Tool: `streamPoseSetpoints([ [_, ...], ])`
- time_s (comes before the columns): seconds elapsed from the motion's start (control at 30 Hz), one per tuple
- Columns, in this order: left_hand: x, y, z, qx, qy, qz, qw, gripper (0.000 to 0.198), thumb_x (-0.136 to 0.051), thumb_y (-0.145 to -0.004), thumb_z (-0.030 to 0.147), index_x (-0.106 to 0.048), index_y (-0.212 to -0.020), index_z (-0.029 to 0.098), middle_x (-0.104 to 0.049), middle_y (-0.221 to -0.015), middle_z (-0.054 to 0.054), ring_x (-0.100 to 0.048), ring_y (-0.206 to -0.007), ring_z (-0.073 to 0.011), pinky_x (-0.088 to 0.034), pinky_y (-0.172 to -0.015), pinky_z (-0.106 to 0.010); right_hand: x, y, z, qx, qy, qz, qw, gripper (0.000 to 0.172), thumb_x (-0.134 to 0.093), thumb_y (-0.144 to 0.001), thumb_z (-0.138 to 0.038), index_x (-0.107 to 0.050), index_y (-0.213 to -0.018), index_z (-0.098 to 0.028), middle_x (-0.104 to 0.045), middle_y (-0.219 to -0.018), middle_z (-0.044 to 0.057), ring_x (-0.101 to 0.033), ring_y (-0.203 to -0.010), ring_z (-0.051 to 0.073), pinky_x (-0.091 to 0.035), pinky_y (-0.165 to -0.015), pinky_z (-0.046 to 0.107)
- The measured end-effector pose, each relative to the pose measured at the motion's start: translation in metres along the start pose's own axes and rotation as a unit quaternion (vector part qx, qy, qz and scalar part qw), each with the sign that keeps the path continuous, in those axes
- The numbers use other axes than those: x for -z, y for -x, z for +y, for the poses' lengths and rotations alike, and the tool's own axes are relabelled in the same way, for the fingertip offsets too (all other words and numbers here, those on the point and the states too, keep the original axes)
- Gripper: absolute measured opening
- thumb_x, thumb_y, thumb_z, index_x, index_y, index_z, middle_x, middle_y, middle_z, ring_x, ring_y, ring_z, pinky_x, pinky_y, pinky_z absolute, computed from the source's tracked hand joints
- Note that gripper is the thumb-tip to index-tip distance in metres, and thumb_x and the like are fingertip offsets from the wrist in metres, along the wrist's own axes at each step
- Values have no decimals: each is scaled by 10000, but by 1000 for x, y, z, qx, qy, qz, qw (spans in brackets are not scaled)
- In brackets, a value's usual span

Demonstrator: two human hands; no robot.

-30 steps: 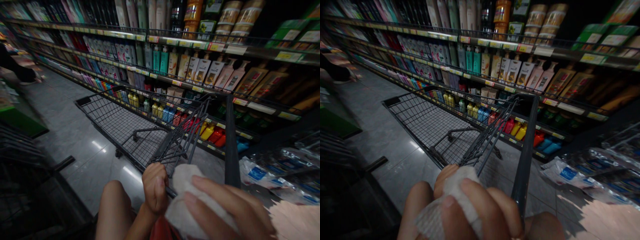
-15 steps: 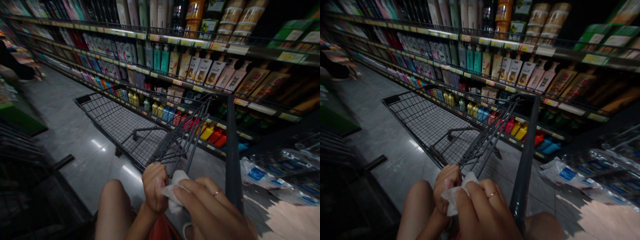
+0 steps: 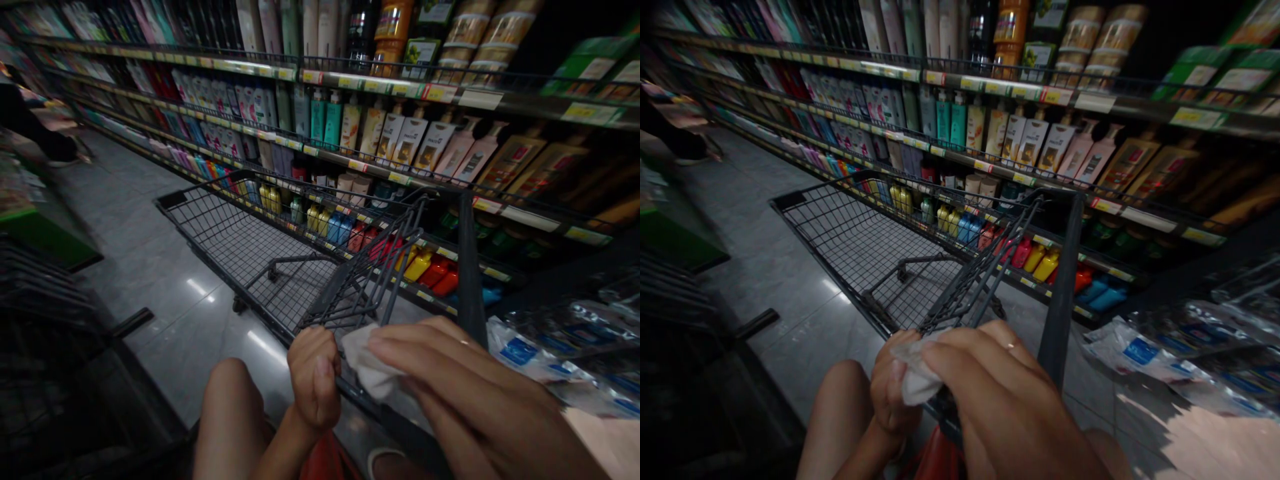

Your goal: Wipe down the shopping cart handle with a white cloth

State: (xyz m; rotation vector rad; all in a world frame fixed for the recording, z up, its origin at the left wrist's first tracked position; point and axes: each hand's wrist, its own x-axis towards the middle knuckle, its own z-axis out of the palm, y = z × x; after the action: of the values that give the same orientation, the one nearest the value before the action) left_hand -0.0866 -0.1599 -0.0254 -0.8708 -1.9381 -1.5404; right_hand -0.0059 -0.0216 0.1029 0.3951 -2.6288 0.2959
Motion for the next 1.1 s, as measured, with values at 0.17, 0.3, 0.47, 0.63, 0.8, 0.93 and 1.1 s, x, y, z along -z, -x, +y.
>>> streamPoseSetpoints([
  [0.17, -1, 2, -4, -38, -21, 12, 999, 361, -198, -949, 322, -415, -675, 229, -461, -574, 3, -430, -538, -151, -319, -530, -328, -15, -31, -3, 93, -83, -115, 985, 229, -520, -821, -155, -698, -947, -225, -742, -889, -4, -681, -848, 148, -524, -916, 258],
  [0.3, -1, 4, -5, -23, -6, -2, 1000, 316, -197, -931, 207, -327, -643, 222, -352, -547, 32, -378, -513, -129, -279, -537, -316, -4, -25, -2, 114, -24, -85, 990, 243, -474, -836, -133, -697, -915, -186, -744, -929, 36, -671, -928, 163, -526, -902, 256],
  [0.47, -3, 4, -5, -39, 1, -16, 999, 311, -199, -908, 190, -336, -630, 221, -353, -535, 33, -385, -507, -131, -269, -542, -317, -4, -19, -6, 124, 34, -46, 991, 223, -490, -849, -114, -692, -851, -205, -740, -874, 36, -674, -886, 168, -549, -813, 263],
  [0.63, -7, 9, -2, -22, -7, -17, 1000, 347, -195, -910, 217, -337, -593, 221, -363, -512, 24, -372, -501, -130, -256, -539, -325, 6, -28, 6, 123, 88, -74, 986, 248, -466, -860, -119, -686, -807, -221, -726, -795, 53, -668, -812, 203, -559, -703, 306],
  [0.8, -6, 9, 1, -16, -16, -18, 1000, 356, -177, -924, 226, -324, -599, 220, -358, -522, 25, -367, -501, -125, -257, -533, -326, 14, -37, 8, 123, 52, -101, 986, 270, -448, -861, -134, -689, -918, -242, -732, -884, 44, -663, -829, 198, -566, -724, 321],
  [0.93, -6, 7, -1, -27, -23, -17, 999, 357, -172, -924, 227, -314, -597, 219, -339, -521, 27, -361, -496, -124, -243, -520, -324, 2, -28, 1, 113, 13, -125, 986, 224, -484, -849, -170, -689, -909, -236, -731, -898, 41, -660, -899, 198, -562, -781, 308],
  [1.1, -5, 7, -4, -40, -19, -14, 999, 380, -175, -936, 236, -334, -591, 221, -347, -511, 27, -374, -503, -127, -249, -527, -321, -2, -18, 6, 112, 10, -127, 986, 205, -499, -851, -170, -689, -881, -239, -726, -873, 38, -660, -909, 193, -551, -806, 292],
])
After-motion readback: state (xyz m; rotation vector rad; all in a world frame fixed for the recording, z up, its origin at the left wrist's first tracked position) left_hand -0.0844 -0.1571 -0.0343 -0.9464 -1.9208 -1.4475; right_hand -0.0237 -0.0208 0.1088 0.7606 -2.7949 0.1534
